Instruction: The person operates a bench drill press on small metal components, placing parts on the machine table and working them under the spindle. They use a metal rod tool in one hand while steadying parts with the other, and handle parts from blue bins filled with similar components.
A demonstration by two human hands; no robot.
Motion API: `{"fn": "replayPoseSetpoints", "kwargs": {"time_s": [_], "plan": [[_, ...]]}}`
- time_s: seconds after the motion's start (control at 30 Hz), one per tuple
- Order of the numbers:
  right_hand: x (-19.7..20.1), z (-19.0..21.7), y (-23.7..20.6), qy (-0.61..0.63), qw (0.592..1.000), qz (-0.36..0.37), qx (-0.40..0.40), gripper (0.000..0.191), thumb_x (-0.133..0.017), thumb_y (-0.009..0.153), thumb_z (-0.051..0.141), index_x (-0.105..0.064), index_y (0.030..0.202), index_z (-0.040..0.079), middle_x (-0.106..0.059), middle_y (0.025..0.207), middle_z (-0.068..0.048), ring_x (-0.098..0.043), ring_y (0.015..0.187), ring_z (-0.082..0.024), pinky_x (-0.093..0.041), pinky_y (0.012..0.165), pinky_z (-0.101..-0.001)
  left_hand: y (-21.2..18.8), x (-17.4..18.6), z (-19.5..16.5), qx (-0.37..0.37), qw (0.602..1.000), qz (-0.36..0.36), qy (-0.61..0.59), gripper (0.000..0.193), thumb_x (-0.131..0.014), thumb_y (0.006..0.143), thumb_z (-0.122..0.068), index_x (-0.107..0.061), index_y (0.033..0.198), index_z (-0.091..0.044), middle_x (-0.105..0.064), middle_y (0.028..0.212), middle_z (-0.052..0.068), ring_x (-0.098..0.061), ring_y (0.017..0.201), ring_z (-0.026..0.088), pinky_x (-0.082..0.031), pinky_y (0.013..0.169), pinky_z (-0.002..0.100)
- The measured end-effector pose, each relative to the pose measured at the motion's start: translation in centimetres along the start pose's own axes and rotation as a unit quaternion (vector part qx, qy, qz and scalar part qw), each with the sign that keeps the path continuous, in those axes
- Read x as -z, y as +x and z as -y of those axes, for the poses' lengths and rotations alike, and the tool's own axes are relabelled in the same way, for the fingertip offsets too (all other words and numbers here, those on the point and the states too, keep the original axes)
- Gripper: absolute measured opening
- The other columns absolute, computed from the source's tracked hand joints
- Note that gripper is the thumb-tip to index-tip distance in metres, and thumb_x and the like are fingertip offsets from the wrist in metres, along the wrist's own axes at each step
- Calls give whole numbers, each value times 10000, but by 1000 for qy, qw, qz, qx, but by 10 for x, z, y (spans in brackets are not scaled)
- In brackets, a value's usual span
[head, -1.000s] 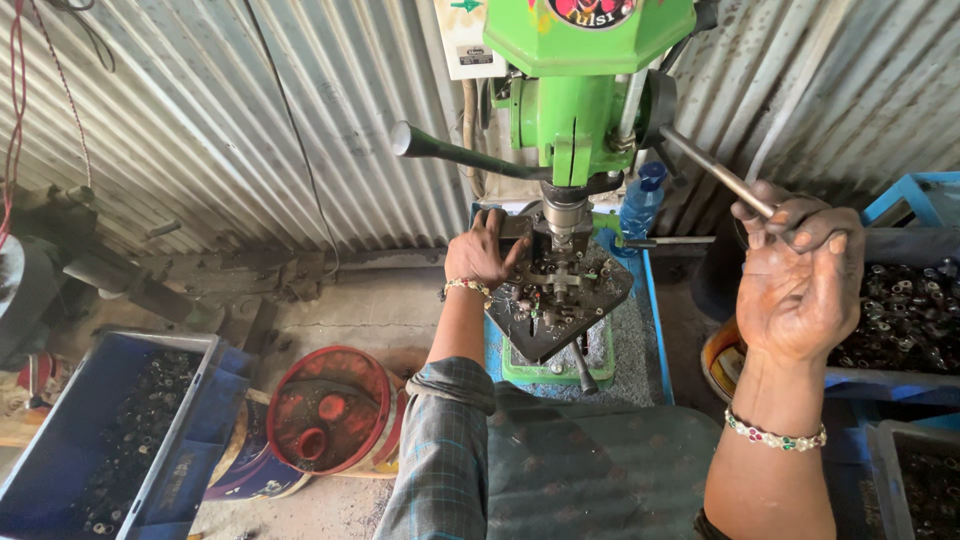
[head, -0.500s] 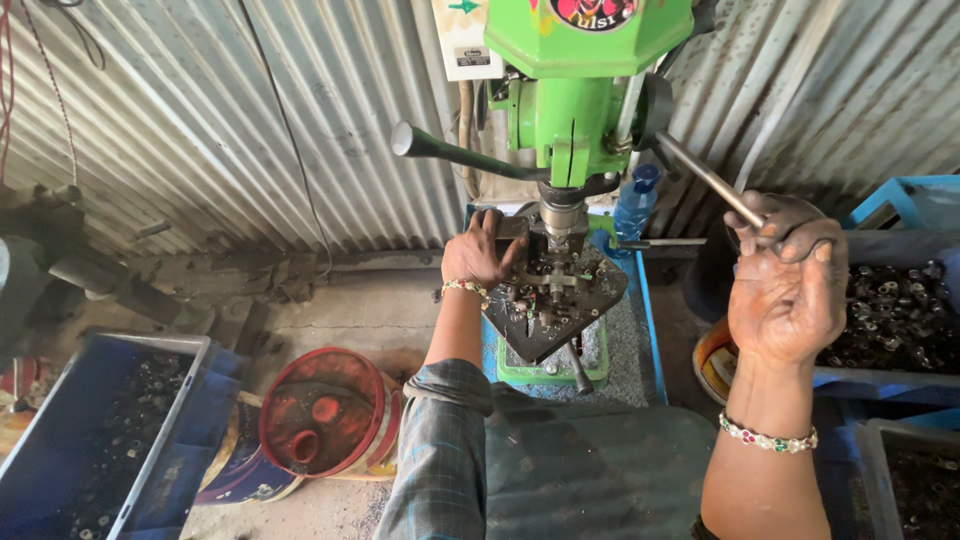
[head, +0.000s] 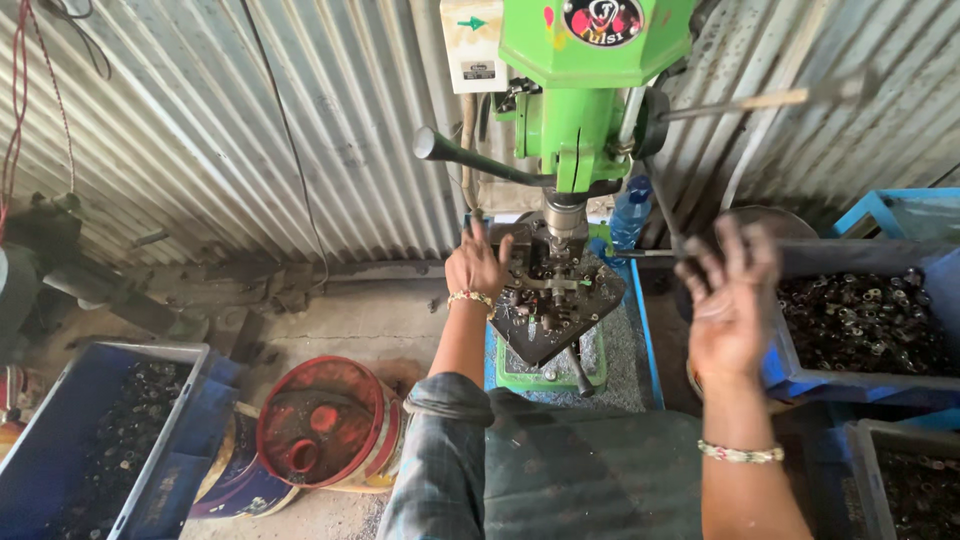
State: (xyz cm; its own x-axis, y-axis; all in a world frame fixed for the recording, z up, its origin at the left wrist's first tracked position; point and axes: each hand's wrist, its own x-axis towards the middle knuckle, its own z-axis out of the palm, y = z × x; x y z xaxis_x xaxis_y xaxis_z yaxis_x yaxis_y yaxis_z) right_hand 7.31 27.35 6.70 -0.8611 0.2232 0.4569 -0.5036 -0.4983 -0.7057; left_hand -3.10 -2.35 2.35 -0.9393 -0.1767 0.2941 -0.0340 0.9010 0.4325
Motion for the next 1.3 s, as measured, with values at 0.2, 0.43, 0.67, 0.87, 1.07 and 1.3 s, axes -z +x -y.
{"fn": "replayPoseSetpoints", "kwargs": {"time_s": [0.2,0.43,0.67,0.87,1.07,1.3], "plan": [[-4,-83,-7,-408,907,51,-89,291,-672,948,178,-686,1231,110,-728,1205,-51,-675,1008,-157,-551,842,-318,-38,0,-6,196,979,49,-19,757,-428,1033,-566,-386,1454,62,-726,1005,276,-732,957,419,-607,825,498],[-25,-133,21,-680,696,166,163,276,-792,850,163,-701,1098,84,-764,1075,-117,-699,979,-331,-541,928,-427,-45,-14,1,177,983,15,-42,564,-542,969,-533,-484,1205,-24,-680,1073,284,-707,925,461,-573,794,540],[-10,-125,33,-562,794,213,-89,201,-794,845,220,-776,1025,134,-787,1016,-67,-757,922,-228,-566,853,-381,-46,-15,3,159,987,20,-23,510,-557,982,-536,-545,1131,-48,-706,1056,248,-713,947,434,-576,816,521],[51,-36,24,-768,635,53,-68,173,-860,841,315,-809,951,190,-748,931,-135,-717,884,-336,-566,774,-453,-46,-11,1,161,986,35,-36,494,-540,982,-538,-580,1110,-63,-712,1063,222,-719,960,421,-579,825,507],[55,-20,17,-784,580,-29,221,202,-798,897,235,-707,1057,151,-720,1005,-128,-680,1057,-341,-537,922,-482,-46,-11,-1,164,985,41,-19,503,-532,993,-537,-587,1124,-55,-722,1055,220,-719,973,415,-576,837,503],[6,-99,-27,-677,714,174,-41,307,-826,761,248,-750,1057,214,-707,954,-116,-678,851,-328,-544,758,-453,-38,-16,1,183,976,116,5,558,-434,1029,-570,-573,1222,-65,-726,1081,229,-701,1046,410,-559,889,511]]}}
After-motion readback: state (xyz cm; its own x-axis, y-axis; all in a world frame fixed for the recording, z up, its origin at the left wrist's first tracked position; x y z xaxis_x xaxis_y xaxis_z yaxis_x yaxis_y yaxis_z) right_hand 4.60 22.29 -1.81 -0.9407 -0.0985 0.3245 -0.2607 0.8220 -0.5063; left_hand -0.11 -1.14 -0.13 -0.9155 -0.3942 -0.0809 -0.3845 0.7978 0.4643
